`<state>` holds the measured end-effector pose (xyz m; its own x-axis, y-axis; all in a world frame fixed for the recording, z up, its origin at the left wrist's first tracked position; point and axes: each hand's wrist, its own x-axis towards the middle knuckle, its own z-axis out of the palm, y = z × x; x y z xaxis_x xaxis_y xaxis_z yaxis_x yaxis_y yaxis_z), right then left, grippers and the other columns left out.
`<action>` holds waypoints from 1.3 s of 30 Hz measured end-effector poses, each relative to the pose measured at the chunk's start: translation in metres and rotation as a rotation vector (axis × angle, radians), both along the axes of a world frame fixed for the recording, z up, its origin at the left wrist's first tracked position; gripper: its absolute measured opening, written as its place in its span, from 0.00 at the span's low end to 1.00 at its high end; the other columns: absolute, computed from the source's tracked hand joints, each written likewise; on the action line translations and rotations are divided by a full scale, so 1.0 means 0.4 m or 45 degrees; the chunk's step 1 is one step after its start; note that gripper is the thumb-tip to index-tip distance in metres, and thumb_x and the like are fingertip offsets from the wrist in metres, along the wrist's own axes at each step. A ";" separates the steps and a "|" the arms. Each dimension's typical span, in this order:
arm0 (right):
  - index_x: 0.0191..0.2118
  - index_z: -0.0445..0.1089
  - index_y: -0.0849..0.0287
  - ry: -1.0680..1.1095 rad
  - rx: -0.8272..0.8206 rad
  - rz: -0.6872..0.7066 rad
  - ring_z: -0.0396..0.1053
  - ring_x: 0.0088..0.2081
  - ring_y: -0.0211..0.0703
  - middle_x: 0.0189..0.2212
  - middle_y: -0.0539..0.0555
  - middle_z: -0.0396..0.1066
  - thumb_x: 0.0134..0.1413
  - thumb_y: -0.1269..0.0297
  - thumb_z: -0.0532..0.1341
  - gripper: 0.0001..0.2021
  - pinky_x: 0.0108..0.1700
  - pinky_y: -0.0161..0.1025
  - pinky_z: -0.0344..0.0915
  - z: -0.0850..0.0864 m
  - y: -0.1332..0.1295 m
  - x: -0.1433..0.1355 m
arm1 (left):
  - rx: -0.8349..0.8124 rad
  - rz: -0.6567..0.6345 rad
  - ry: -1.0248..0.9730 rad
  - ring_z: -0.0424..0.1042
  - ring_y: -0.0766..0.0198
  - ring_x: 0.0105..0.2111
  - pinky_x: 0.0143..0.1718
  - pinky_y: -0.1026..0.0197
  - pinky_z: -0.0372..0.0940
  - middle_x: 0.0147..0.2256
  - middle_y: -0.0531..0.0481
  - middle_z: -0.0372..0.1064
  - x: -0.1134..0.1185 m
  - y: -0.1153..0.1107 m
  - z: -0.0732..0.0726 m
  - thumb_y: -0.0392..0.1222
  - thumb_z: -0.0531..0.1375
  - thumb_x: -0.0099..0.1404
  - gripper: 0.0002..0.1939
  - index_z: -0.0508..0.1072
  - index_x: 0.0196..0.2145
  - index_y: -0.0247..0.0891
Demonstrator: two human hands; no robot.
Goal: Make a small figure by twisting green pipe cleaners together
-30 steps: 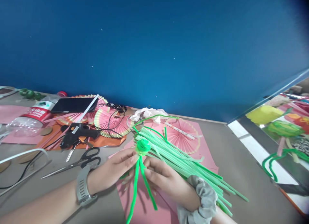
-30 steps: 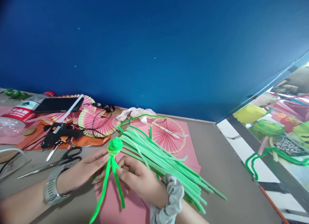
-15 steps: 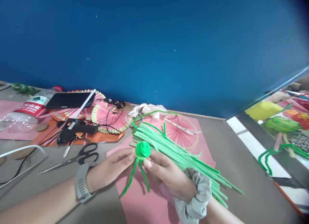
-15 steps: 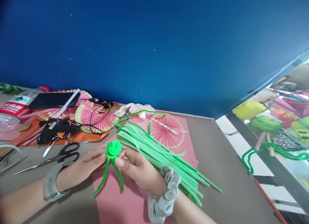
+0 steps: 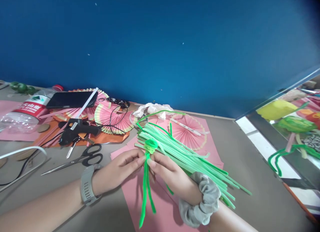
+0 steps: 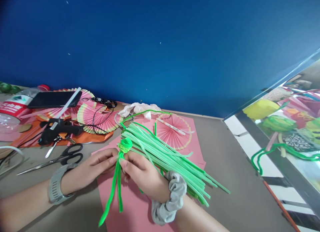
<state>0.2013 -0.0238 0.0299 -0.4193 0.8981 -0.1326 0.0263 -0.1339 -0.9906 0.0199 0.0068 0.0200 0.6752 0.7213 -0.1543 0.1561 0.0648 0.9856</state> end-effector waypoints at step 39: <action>0.38 0.71 0.58 -0.337 0.090 0.087 0.66 0.43 0.46 0.36 0.50 0.71 0.58 0.61 0.55 0.10 0.50 0.43 0.59 -0.030 0.017 0.008 | -0.001 0.181 0.167 0.63 0.66 0.22 0.29 0.64 0.59 0.20 0.59 0.60 0.008 -0.007 0.006 0.48 0.49 0.67 0.13 0.61 0.27 0.40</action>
<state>0.2044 -0.0169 0.0179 -0.4386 0.8797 -0.1838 0.2918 -0.0541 -0.9550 0.0230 0.0040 0.0222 0.5407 0.8077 -0.2350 0.2722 0.0963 0.9574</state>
